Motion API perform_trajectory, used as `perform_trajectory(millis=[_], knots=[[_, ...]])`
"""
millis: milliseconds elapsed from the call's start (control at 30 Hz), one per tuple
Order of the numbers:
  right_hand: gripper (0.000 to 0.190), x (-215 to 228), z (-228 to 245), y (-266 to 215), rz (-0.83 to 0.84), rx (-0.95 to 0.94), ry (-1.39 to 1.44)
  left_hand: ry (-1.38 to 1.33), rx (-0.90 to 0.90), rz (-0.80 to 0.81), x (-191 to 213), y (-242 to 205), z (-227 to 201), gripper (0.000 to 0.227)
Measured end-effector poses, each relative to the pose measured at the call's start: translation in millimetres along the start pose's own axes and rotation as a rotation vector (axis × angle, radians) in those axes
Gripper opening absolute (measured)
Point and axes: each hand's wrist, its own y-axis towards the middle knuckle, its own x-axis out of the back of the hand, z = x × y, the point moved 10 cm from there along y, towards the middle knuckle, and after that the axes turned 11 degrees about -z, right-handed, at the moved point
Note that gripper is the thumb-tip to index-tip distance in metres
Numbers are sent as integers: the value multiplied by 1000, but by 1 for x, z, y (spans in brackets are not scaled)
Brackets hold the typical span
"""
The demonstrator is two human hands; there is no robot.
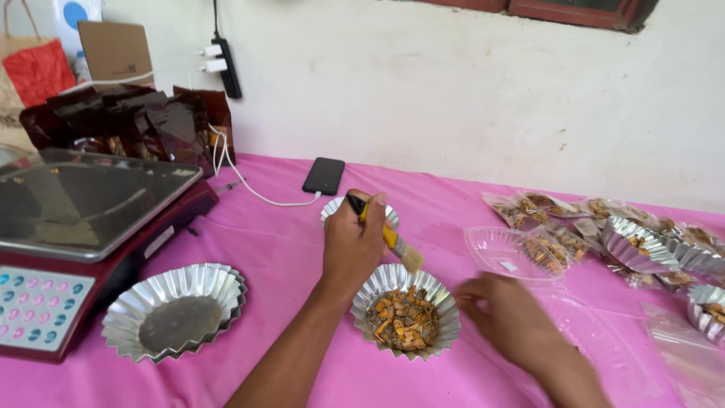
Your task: Sorting and transferring dried tea leaves from foil cups into plastic containers using a brush and fingers.
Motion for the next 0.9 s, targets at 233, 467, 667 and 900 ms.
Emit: perform_trajectory(millis=[233, 467, 667, 900], knots=[[29, -102, 44, 54, 148, 404, -453, 120, -63, -15, 8, 9, 6, 27], [20, -93, 55, 55, 66, 514, -490, 105, -268, -83, 9, 6, -5, 28], [21, -85, 70, 57, 217, 523, -497, 145, -286, -87, 12, 10, 4, 28], [16, -47, 58, 61, 266, 159, -45, 29, -150, -81, 13, 5, -11, 27]])
